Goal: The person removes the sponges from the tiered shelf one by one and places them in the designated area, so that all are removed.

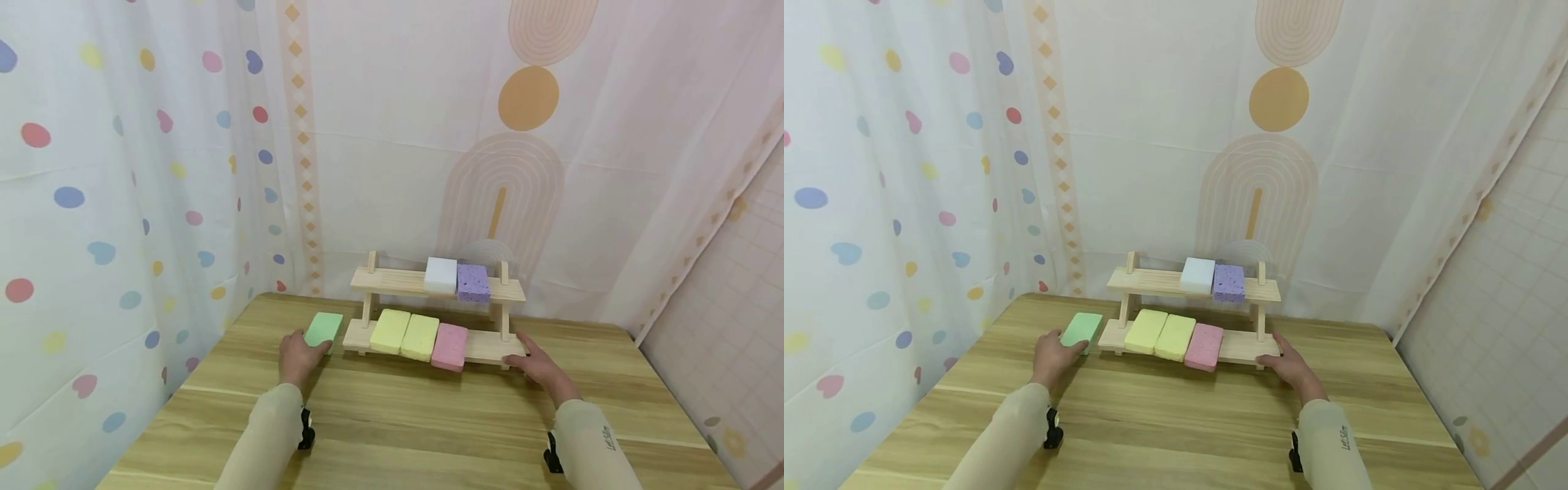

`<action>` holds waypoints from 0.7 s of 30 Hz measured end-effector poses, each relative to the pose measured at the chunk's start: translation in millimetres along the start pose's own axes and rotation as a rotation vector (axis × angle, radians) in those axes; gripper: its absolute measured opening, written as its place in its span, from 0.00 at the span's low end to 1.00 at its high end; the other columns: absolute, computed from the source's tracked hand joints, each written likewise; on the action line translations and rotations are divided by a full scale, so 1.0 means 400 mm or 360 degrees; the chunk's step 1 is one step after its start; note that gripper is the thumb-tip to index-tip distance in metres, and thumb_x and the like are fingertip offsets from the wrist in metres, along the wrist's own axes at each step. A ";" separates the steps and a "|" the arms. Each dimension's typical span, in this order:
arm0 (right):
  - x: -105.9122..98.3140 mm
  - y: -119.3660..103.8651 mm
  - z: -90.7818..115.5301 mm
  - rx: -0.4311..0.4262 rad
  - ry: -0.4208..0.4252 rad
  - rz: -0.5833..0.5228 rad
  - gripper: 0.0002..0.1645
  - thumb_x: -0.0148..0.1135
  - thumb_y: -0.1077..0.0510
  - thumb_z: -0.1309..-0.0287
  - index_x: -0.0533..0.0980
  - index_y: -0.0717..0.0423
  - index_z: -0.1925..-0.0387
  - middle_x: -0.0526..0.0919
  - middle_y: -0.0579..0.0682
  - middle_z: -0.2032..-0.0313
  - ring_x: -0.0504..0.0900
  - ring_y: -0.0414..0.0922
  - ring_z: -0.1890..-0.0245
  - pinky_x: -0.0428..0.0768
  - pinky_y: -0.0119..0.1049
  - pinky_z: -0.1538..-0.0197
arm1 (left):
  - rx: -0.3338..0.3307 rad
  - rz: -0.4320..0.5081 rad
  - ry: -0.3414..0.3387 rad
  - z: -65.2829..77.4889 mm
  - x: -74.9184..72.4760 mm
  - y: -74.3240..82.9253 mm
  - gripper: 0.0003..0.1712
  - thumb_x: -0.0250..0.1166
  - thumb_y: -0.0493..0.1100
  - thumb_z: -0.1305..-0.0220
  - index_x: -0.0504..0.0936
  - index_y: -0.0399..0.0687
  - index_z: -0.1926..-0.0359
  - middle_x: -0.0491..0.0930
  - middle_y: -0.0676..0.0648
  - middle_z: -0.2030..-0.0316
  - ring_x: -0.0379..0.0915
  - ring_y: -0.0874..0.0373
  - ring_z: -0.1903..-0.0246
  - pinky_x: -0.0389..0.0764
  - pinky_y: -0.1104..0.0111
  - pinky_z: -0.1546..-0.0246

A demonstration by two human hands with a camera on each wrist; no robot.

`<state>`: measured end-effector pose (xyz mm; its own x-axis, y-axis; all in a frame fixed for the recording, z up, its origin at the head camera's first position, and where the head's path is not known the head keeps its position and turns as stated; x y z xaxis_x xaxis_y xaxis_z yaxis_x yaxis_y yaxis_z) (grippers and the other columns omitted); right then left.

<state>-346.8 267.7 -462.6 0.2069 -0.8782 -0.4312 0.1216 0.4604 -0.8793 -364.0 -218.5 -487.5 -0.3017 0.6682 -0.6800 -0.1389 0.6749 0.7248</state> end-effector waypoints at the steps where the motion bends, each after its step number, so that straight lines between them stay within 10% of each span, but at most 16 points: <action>1: 0.000 0.000 0.001 -0.0002 -0.0001 -0.0005 0.54 0.60 0.51 0.33 0.36 0.57 0.22 0.40 0.72 0.26 0.50 0.70 0.30 0.59 0.66 0.35 | -0.0002 -0.0003 -0.0013 0.001 0.000 -0.003 0.47 0.67 0.53 0.38 0.60 0.21 0.33 0.63 0.21 0.40 0.59 0.29 0.39 0.63 0.42 0.39; 21: 0.001 0.008 -0.007 0.0008 0.0029 0.0015 0.54 0.60 0.50 0.33 0.37 0.57 0.22 0.44 0.74 0.28 0.54 0.70 0.31 0.61 0.66 0.36 | 0.0057 0.0101 -0.0027 -0.018 -0.022 0.065 0.49 0.63 0.58 0.34 0.55 0.29 0.28 0.56 0.25 0.32 0.50 0.31 0.32 0.59 0.42 0.35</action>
<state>-349.0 268.7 -466.1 0.1901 -0.8759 -0.4434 0.1247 0.4695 -0.8741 -371.7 -209.1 -461.8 -0.2927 0.7152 -0.6347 -0.0860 0.6414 0.7624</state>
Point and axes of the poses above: each hand's wrist, its own z-axis away from the middle knuckle, its own x-axis out of the palm, y = z × x, the point moved 2 cm from there along -z, towards the middle knuckle
